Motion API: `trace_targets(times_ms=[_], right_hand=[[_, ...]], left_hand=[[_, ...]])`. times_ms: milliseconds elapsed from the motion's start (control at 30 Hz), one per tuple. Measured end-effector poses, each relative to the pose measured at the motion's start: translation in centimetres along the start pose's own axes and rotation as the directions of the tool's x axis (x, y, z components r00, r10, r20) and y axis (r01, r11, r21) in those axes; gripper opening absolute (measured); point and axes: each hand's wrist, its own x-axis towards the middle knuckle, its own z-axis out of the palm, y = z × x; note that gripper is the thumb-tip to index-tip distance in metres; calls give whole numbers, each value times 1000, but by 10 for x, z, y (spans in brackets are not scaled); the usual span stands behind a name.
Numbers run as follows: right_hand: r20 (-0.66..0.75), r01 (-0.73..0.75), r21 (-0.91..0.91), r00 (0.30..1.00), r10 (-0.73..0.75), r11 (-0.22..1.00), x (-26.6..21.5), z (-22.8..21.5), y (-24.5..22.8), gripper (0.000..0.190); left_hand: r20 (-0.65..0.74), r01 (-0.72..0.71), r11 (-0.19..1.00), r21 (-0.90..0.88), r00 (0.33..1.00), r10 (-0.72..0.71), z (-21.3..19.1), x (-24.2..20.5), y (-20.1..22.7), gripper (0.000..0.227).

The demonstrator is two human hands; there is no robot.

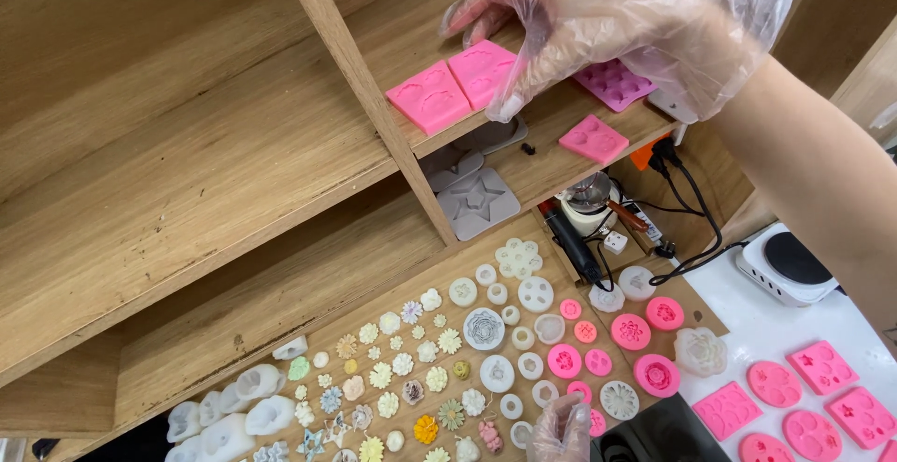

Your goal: Organizing and preparing silicone candle molds on a workbench and shelves.

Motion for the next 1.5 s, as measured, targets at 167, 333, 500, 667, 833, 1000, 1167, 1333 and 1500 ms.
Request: trace_targets(times_ms=[167, 333, 500, 667, 833, 1000, 1167, 1333, 1500], right_hand=[[-2, -50, -86, 999, 50, 995, 1, 1, -13, 86], [5, -15, 27, 1000, 15, 1000, -3, -1, 7, 87], [-421, 212, 365, 906, -42, 907, -59, 11, -15, 67], [30, -9, 62, 1000, 7, 998, -112, -3, 99, 52], [23, -42, -403, 998, 56, 914, -92, 12, 128, 89], [115, -7, -679, 987, 116, 734, -71, 15, 115, 98], [115, -105, -816, 934, 337, 568, -63, 17, 103, 85], [102, -157, -790, 919, 380, 593, -68, 17, 107, 72], [33, -230, -674, 940, 340, 702, -84, 16, 59, 59]], left_hand=[[-13, 89, 996, -15, 996, -89, 2, -9, 23, 24], [-34, 74, 997, 22, 997, -73, 3, -6, 16, 25], [-39, 23, 999, -24, 999, -24, 0, -2, 2, 30], [-41, -8, 1000, -23, 999, 7, -10, 20, -54, 32], [-3, -13, 1000, -13, 1000, 13, 0, 14, -29, 32], [149, 102, 986, -132, 985, -82, 27, -4, 59, 25], [190, 15, 997, -75, 982, -1, 39, -26, 198, 31], [208, -32, 968, 249, 978, -21, 52, -52, 334, 37], [251, -711, 605, 360, 698, 671, 54, -27, 352, 28]])
